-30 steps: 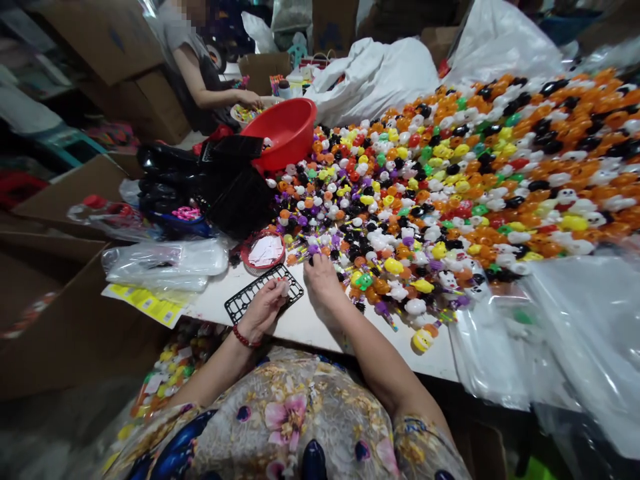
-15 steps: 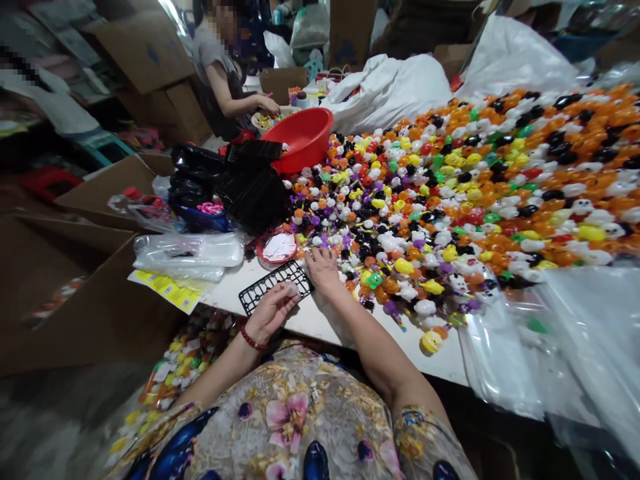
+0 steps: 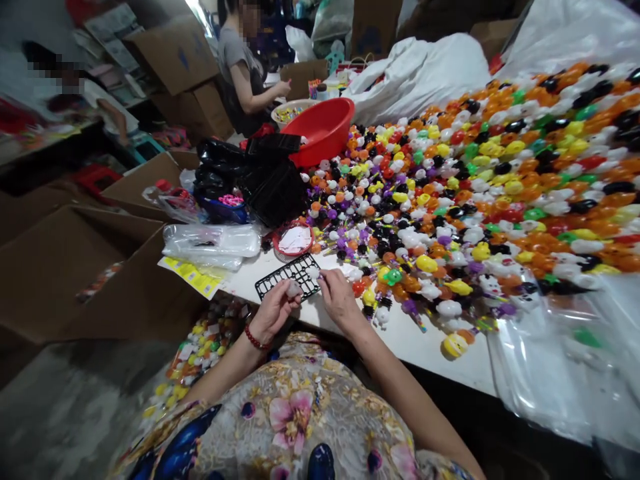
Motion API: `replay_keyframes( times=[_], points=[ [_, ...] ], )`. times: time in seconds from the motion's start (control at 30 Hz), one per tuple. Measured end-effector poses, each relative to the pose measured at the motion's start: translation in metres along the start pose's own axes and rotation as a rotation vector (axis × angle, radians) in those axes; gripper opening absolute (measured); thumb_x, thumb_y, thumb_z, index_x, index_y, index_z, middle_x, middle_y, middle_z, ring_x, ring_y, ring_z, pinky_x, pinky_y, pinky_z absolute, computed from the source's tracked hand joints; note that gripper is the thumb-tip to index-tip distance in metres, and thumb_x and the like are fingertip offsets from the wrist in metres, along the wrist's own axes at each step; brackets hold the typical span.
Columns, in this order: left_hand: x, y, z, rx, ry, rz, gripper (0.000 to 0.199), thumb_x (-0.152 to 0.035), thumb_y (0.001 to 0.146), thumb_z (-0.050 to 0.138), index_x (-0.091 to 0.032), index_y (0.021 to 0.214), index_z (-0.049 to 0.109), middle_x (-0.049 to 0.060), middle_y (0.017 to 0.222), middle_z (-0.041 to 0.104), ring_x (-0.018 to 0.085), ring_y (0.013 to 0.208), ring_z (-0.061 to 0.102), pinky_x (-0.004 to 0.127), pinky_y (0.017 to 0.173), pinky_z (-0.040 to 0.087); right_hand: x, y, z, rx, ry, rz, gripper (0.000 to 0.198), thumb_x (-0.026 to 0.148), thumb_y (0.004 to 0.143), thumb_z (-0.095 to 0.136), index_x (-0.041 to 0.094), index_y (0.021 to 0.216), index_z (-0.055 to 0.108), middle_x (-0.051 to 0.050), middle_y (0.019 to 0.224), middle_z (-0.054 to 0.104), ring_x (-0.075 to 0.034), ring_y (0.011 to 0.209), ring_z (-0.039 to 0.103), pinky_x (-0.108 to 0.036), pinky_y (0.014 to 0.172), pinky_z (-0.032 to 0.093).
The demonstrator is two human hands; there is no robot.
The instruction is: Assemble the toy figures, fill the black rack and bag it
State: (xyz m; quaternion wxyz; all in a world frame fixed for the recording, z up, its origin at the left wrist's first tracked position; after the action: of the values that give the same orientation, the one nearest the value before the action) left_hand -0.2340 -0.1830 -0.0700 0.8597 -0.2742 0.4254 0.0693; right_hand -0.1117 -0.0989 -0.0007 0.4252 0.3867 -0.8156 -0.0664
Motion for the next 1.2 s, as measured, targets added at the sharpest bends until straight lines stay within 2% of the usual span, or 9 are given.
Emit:
replay_keyframes(
  times=[0.13,0.33,0.6,0.77,0.9,1.03,1.2],
  points=[
    [0.005,-0.003,0.011,0.032,0.123,0.042,0.054,-0.062,0.058,0.079,-0.017,0.074,0.053,-0.004,0.064,0.060,0.007,0.052,0.052,0.018,0.049,0.040,0.019,-0.031,-0.015,-0.028,0.100,-0.051,0.022,0.024,0.098,0.046,0.021,0.111,0.064,-0.006,0.089,0.060,-0.020,0.080,0.060,-0.032,0.073,0.052],
    [0.011,-0.004,0.022,0.076,0.432,0.113,0.052,-0.068,0.069,0.067,-0.017,0.076,0.056,-0.005,0.060,0.054,0.007,0.051,0.045,0.019,0.048,0.036,0.021,-0.046,-0.027,0.018,0.009,-0.043,0.026,0.020,0.097,0.045,0.021,0.115,0.064,-0.009,0.092,0.060,-0.021,0.083,0.060,-0.034,0.075,0.053],
    [0.013,-0.005,0.023,0.053,0.681,0.214,0.058,-0.077,0.076,0.051,-0.019,0.069,0.051,-0.006,0.058,0.044,0.010,0.054,0.040,0.023,0.052,0.035,0.026,-0.060,-0.027,0.108,-0.090,-0.022,0.027,0.018,0.096,0.044,0.020,0.110,0.067,-0.010,0.091,0.061,-0.022,0.080,0.058,-0.036,0.075,0.053],
    [0.012,-0.011,0.027,0.077,0.815,0.261,0.057,-0.075,0.080,0.046,-0.020,0.066,0.050,-0.005,0.057,0.046,0.011,0.057,0.043,0.024,0.056,0.037,0.019,-0.067,-0.023,0.095,0.051,0.037,0.025,0.021,0.096,0.046,0.020,0.110,0.067,-0.008,0.090,0.063,-0.020,0.082,0.062,-0.034,0.078,0.055],
    [0.018,-0.011,0.023,0.071,0.821,0.229,0.058,-0.075,0.080,0.045,-0.020,0.064,0.050,-0.005,0.056,0.045,0.011,0.056,0.042,0.024,0.056,0.036,0.004,-0.073,-0.018,0.083,0.161,0.141,0.027,0.027,0.093,0.053,0.022,0.117,0.065,-0.007,0.093,0.068,-0.020,0.084,0.065,-0.035,0.079,0.056],
    [0.025,-0.009,0.022,0.085,0.746,0.176,0.059,-0.077,0.077,0.049,-0.019,0.063,0.051,-0.005,0.053,0.045,0.010,0.053,0.041,0.024,0.053,0.035,-0.005,-0.077,-0.018,0.072,0.222,0.220,0.024,0.031,0.093,0.053,0.022,0.108,0.070,-0.007,0.089,0.069,-0.020,0.081,0.066,-0.034,0.076,0.056],
    [0.029,-0.011,0.024,0.104,0.728,0.150,0.059,-0.077,0.076,0.050,-0.019,0.064,0.051,-0.005,0.053,0.045,0.010,0.052,0.042,0.024,0.052,0.035,-0.004,-0.076,-0.021,0.093,0.259,0.240,0.022,0.028,0.092,0.054,0.023,0.102,0.073,-0.006,0.086,0.070,-0.020,0.080,0.067,-0.032,0.075,0.056]
  ],
)
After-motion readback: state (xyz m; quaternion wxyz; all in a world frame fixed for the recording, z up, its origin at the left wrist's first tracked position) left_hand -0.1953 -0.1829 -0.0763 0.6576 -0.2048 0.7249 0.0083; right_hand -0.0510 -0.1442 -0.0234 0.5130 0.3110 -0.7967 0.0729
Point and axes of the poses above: each hand's wrist, its own y-axis towards the middle knuckle, its own z-axis out of the palm, x = y × z, the point moved 10 cm from there along y, towards the middle knuckle
